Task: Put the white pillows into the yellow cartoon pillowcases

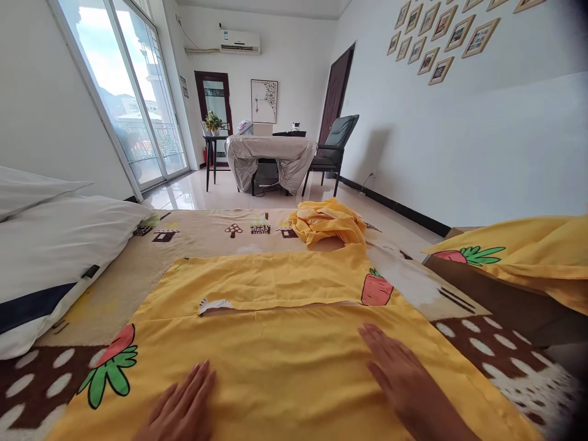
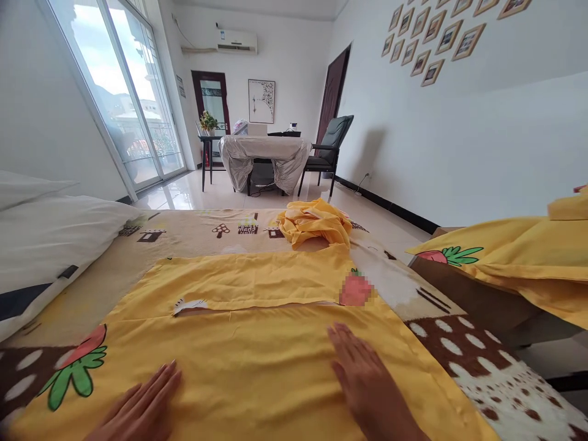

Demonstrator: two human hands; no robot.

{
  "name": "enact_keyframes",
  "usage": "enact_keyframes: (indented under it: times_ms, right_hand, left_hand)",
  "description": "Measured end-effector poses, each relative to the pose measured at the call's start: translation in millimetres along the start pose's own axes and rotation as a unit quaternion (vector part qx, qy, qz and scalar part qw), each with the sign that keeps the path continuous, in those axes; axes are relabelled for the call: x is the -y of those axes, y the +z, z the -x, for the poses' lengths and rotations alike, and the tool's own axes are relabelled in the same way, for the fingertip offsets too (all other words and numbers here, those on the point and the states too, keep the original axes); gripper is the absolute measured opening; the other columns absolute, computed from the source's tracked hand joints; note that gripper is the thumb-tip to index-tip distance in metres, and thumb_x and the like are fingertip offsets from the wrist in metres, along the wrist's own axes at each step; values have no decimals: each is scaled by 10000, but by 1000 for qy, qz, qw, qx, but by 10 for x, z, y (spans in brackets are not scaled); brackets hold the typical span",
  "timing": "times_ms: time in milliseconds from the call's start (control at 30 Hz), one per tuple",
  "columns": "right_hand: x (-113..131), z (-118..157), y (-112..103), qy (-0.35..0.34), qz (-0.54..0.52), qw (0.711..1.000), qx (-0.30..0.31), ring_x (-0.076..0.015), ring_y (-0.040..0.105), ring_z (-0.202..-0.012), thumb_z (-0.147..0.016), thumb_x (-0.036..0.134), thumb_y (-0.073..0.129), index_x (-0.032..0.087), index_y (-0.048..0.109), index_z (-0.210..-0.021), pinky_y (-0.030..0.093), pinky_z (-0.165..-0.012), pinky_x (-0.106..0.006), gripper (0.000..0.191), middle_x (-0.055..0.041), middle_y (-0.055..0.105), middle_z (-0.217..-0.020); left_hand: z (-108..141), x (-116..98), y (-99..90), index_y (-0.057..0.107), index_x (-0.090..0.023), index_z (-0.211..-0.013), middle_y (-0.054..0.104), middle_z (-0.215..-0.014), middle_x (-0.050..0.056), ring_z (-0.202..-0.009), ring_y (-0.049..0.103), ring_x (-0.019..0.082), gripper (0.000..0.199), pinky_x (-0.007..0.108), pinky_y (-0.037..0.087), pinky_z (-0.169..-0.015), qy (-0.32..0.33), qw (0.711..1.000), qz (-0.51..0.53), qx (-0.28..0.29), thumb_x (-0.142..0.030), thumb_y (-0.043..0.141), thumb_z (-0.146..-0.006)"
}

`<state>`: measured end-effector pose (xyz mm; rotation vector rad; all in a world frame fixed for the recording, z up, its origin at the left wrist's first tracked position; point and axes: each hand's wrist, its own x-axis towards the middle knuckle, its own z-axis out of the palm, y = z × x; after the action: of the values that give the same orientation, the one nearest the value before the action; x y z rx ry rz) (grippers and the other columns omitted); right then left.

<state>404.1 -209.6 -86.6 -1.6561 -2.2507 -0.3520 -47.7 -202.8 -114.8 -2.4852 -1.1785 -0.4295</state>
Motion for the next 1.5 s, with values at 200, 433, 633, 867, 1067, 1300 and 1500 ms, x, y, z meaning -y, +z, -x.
enact_keyframes:
  times_ms: [200, 433, 633, 867, 1067, 1300, 1500]
  right_hand:
    - [1210, -1644, 283, -53, -184, 976, 105, -168, 324, -1356, -948, 259, 305, 161, 382, -1410, 253, -1114, -345, 479, -74, 402, -1448]
    - [649, -2375, 1052, 26, -152, 973, 175, -201, 299, -1369, -929, 457, 327, 194, 414, -1396, 209, -1119, -396, 544, -74, 351, -1476]
    - [-941, -2295, 1071, 139, -66, 972, 176, -187, 185, -1410, -933, 441, 274, 197, 290, -1459, 146, -1133, -399, 580, -62, 228, -1531]
    - [-1971, -2127, 1141, 228, 87, 959, 146, -184, 152, -1417, -940, 505, 176, 273, 211, -1478, 134, -1128, -473, 587, 2, 197, -1542]
    - [-2334, -2308, 1172, 281, 114, 943, 133, -210, 200, -1403, -959, 434, 141, 248, 235, -1473, 233, -1079, -502, 555, -18, 198, -1541]
    - [-2512, -2552, 1071, 264, 182, 946, 37, -336, 156, -1397, -923, 151, 152, 146, 315, -1453, 162, -1032, -571, 554, -173, 152, -1537]
    - [-2253, -2629, 921, 284, 191, 937, 68, -371, 561, -1026, -889, 90, 213, 58, 503, -1306, 318, -855, -543, 509, -280, 615, -1063]
  left_hand:
    - [-1577, -168, 187, 343, -224, -1426, 349, -1475, 44, -1368, 318, 214, 489, 433, 322, -1093, -28, 987, 62, 144, -244, 271, -943]
    - [-1732, 1041, 620, 233, -239, -1463, 174, -1536, 34, -1420, 157, 237, 568, 526, 186, -1117, -290, 911, 82, 281, -452, 207, -937]
    - [-1358, 2041, 904, 171, -258, -1466, 137, -1544, 8, -1427, 122, 212, 592, 513, 126, -1135, -350, 894, 62, 273, -478, 189, -917]
    - [-1375, 2251, 1103, 98, -264, -1472, 18, -1551, -32, -1434, 34, 196, 633, 478, 126, -1144, -365, 894, 33, 256, -523, 181, -901]
    - [-1397, 2234, 1059, 150, -231, -1473, 71, -1546, 0, -1431, 82, 206, 632, 464, 149, -1143, -363, 895, 22, 257, -477, 227, -896]
    - [-1458, 2143, 1000, 137, -212, -1476, 67, -1547, 6, -1431, 81, 205, 622, 464, 154, -1141, -373, 889, 13, 265, -456, 196, -907]
    - [-1546, 2069, 925, 249, -212, -1458, 210, -1526, 74, -1404, 215, 260, 561, 551, 213, -1093, -372, 890, -40, 261, -378, 232, -923]
